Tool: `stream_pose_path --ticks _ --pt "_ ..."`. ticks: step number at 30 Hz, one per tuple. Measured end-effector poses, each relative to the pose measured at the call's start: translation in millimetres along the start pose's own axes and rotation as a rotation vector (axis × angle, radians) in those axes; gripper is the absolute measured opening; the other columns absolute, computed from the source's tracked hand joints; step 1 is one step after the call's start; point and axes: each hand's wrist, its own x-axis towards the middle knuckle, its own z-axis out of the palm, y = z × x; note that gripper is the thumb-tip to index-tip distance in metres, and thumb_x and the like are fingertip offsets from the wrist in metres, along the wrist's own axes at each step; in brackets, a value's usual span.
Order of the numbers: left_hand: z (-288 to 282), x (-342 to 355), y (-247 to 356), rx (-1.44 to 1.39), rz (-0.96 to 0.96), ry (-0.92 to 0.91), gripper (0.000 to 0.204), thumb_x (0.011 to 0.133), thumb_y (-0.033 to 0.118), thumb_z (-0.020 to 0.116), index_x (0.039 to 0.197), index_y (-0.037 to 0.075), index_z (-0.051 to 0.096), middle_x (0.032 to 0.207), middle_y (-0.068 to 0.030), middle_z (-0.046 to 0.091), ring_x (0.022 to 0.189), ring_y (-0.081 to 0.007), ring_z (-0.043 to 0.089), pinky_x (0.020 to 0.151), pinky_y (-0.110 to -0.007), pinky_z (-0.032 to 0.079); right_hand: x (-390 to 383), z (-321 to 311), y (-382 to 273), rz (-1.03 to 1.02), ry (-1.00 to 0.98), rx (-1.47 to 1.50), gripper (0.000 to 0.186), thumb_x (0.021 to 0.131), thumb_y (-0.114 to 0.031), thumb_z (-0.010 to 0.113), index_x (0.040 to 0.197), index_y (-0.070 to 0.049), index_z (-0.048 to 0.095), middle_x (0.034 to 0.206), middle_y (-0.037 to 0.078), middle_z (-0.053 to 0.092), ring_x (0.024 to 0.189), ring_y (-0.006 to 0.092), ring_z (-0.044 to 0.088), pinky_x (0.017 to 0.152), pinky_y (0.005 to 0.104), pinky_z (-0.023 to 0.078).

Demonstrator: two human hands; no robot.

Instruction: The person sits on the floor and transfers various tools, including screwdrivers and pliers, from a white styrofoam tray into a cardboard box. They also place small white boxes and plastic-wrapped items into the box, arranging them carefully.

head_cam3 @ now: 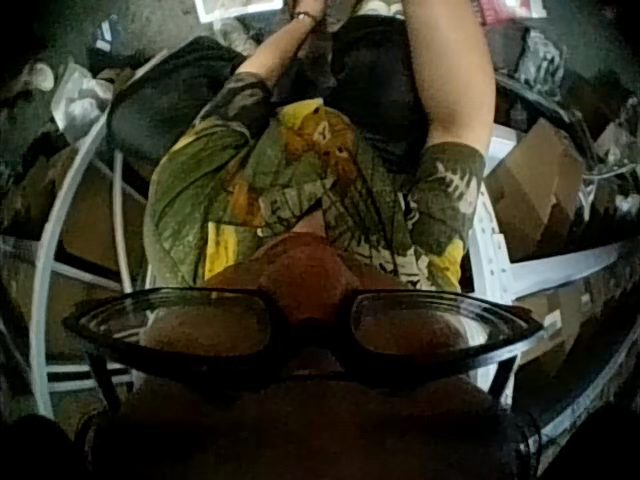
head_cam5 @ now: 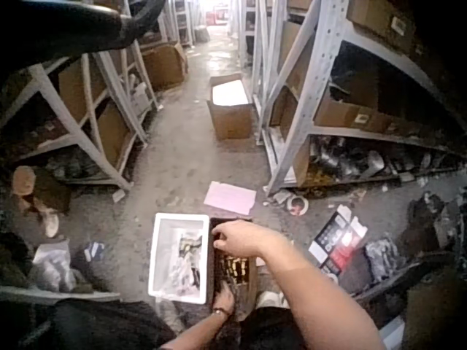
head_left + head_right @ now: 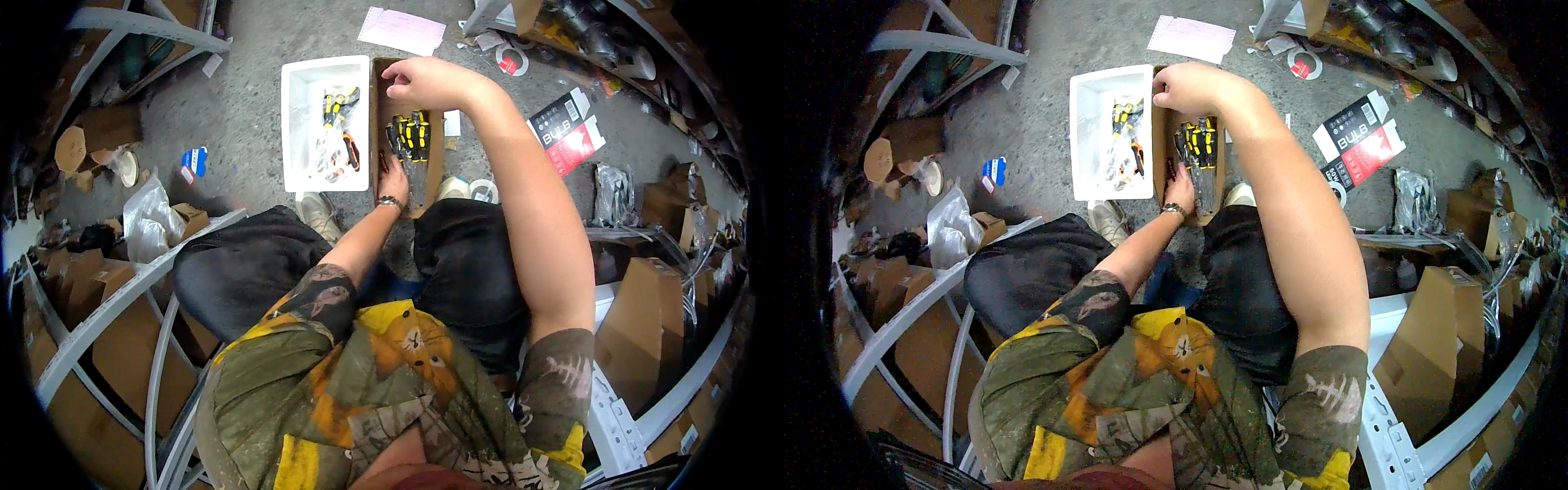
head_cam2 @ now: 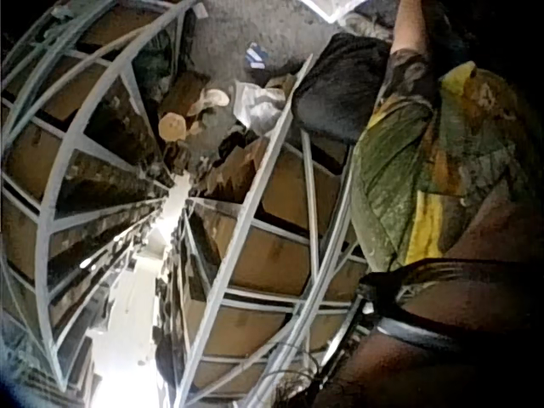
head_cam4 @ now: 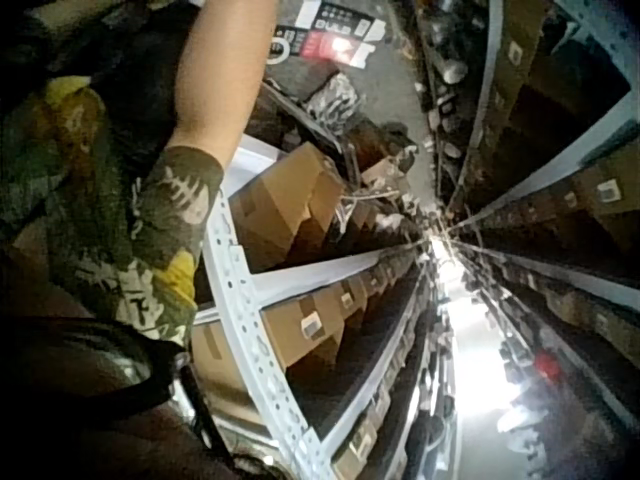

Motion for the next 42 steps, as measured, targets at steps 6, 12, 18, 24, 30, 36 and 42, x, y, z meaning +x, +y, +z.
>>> stream_pose_path --ticks 6,12,18,24,30,36,42 --pt "-76.2 -43.7 29.5 0.209 0.155 -0.164 0.068 0.083 0.022 0.069 0.134 -0.009 0.037 0.115 -0.0236 0.062 0.102 -0.0414 0.063 0.085 -0.044 0.055 0.2 -4.1 -0.2 -0.045 0.018 -0.076 0.043 0.092 -0.027 0.061 0.129 -0.004 0.060 0.116 0.017 0.068 0.107 0.0295 0.065 0.095 0.0374 0.051" --pt "-124.7 -81.6 56.3 0.043 0.186 -0.063 0.054 0.079 0.028 0.069 0.117 -0.004 0.048 0.106 -0.0237 0.063 0.099 -0.0383 0.064 0.084 -0.044 0.055 -0.2 -2.5 1.0 -0.046 0.053 -0.058 0.038 0.091 -0.028 0.061 0.122 -0.007 0.066 0.114 0.017 0.069 0.106 0.0335 0.065 0.096 0.0410 0.049" --pt "-82.3 -79.4 65.4 0.018 0.356 0.111 0.072 0.076 0.020 0.066 0.138 -0.003 0.039 0.109 -0.0199 0.058 0.097 -0.0360 0.062 0.078 -0.043 0.056 -1.8 -7.1 -4.1 -0.038 -0.001 -0.068 0.045 0.092 -0.028 0.062 0.129 -0.003 0.060 0.119 0.018 0.067 0.109 0.0297 0.064 0.096 0.0382 0.050" --pt "-31.9 -70.1 44.4 0.081 0.311 -0.068 0.057 0.088 0.002 0.047 0.143 0.001 0.036 0.117 -0.0190 0.053 0.099 -0.0367 0.063 0.077 -0.045 0.055 -5.2 -3.8 6.2 -0.054 0.046 -0.082 0.040 0.092 -0.030 0.060 0.123 -0.006 0.065 0.116 0.018 0.068 0.107 0.0344 0.064 0.095 0.0416 0.049" --pt "-27.5 -64.8 16.4 0.149 0.496 -0.265 0.057 0.087 0.008 0.054 0.143 0.010 0.042 0.134 -0.0165 0.049 0.112 -0.0366 0.059 0.096 -0.046 0.049 -1.6 -3.9 9.9 -0.018 0.029 -0.081 0.041 0.092 -0.032 0.060 0.125 -0.007 0.064 0.117 0.017 0.068 0.108 0.0339 0.064 0.095 0.0406 0.049" --pt "-74.4 -72.2 9.0 0.108 0.803 -0.016 0.035 0.080 0.005 0.059 0.115 0.010 0.065 0.132 -0.0116 0.055 0.116 -0.0333 0.057 0.098 -0.041 0.047 0.9 -4.0 5.9 -0.024 0.021 -0.128 0.044 0.093 -0.029 0.061 0.129 -0.004 0.060 0.122 0.018 0.065 0.112 0.0306 0.063 0.099 0.0377 0.048" --pt "-230.8 -44.2 48.0 -0.204 0.697 0.394 0.028 0.077 -0.001 0.057 0.102 0.007 0.066 0.100 -0.0141 0.064 0.097 -0.0345 0.060 0.086 -0.042 0.049 -1.6 -5.9 28.9 -0.005 0.025 -0.054 0.044 0.091 -0.032 0.061 0.125 -0.004 0.064 0.119 0.019 0.067 0.113 0.0329 0.063 0.098 0.0398 0.047"
